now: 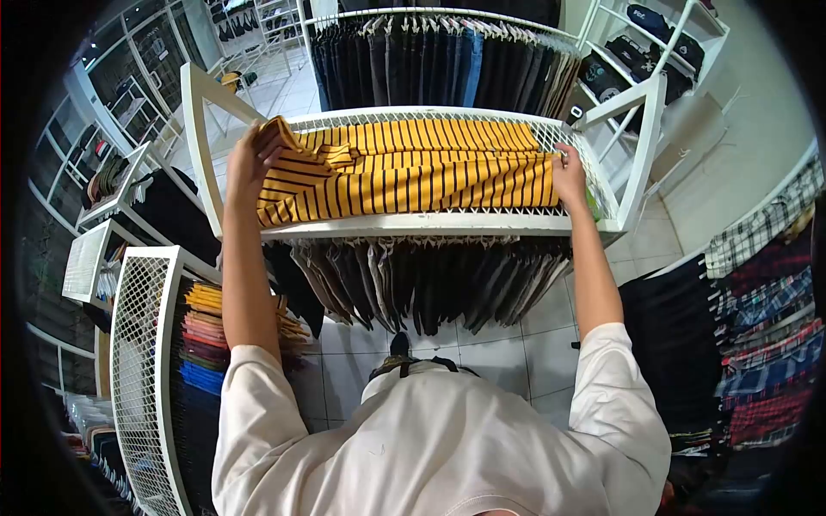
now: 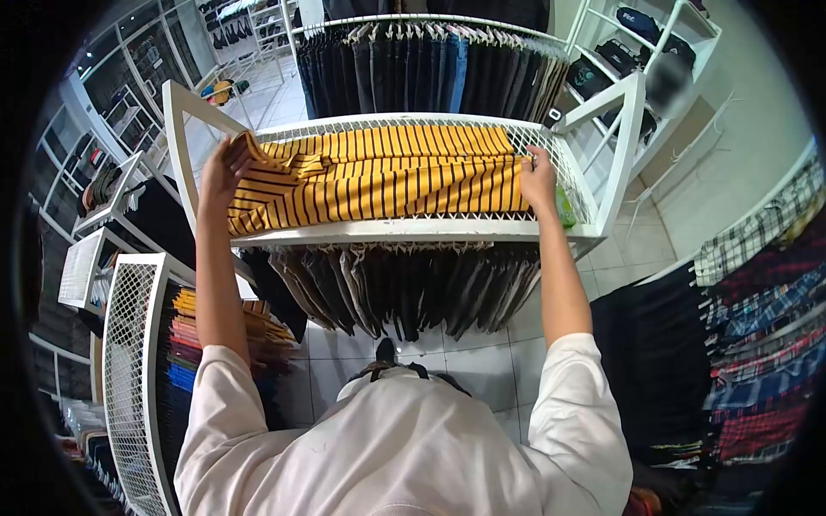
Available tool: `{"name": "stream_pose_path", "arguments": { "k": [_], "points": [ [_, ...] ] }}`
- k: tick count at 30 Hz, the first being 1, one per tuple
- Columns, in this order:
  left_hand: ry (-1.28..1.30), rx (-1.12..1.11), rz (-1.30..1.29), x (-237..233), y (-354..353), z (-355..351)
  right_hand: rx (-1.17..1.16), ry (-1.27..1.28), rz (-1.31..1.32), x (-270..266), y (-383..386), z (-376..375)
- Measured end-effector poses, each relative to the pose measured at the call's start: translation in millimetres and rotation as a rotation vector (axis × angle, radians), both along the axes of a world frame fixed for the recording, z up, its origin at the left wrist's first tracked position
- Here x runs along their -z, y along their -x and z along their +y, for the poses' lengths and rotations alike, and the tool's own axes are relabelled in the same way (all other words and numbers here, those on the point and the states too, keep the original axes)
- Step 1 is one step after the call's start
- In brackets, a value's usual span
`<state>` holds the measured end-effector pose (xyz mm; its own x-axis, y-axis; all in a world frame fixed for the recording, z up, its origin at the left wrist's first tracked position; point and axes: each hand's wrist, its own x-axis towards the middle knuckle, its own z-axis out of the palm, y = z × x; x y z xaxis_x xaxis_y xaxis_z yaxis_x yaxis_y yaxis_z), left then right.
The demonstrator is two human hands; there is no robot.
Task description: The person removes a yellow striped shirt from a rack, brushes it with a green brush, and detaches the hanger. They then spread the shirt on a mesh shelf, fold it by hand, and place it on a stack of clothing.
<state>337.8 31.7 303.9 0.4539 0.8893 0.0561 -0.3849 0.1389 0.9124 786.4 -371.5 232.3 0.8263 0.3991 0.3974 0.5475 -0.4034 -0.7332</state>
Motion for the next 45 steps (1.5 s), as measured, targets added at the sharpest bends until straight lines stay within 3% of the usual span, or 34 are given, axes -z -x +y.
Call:
{"name": "stream_pose_path", "arguments": {
  "k": [3,5,6,9,11,13,15,17,20,24,27,32,35,38,45],
  "points": [
    [-0.043,-0.012,0.065,1.5,-34.3,18.1,0.030,0.131,-0.062,1.5,-17.1,27.7],
    [-0.101,0.109,0.201,8.9,-47.3,22.8,0.057,0.258,-0.080,22.7,-37.6,42.1],
    [-0.155,0.066,0.314,14.0,-54.4,19.2,0.102,0.302,-0.199,39.5,-44.8,45.3],
    [-0.415,-0.041,0.415,17.8,-28.8,-26.1,0.162,0.284,-0.358,15.8,15.6,44.8],
    [-0.659,-0.178,0.656,48.9,8.4,-35.1,0.091,0.259,-0.342,22.1,38.8,42.7],
    [-0.691,-0.416,0.941,70.4,48.8,-58.0,0.010,0.220,-0.301,30.1,65.4,42.7],
    [-0.864,-0.798,1.187,107.0,76.8,-61.5,0.011,0.341,-0.345,34.4,85.6,40.0],
    [-0.881,-0.871,1.325,117.9,88.9,-66.5,0.072,0.426,-0.341,34.6,101.1,38.3],
    [-0.910,-0.910,1.253,128.7,91.7,-56.5,0.152,0.535,-0.276,42.4,94.3,30.1],
    [-0.924,-1.017,1.271,107.7,71.0,-69.4,0.104,0.515,-0.311,46.8,83.4,20.1],
    [-1.035,-0.903,1.022,89.2,3.5,-114.2,0.021,0.296,-0.349,35.4,72.2,14.7],
    [-1.105,-0.058,0.587,86.5,-153.0,-236.1,-0.086,0.191,-0.301,0.2,4.1,35.1],
    [-1.232,0.095,0.436,97.5,-236.5,-283.2,-0.194,0.276,-0.182,15.3,-71.5,63.1],
    [-1.326,0.140,0.439,98.0,-292.7,-308.7,-0.223,0.344,-0.281,27.1,-120.9,85.3],
    [-1.357,0.187,0.526,114.7,-339.1,-319.5,-0.184,0.453,-0.261,23.8,-139.6,110.1]
  ]
}}
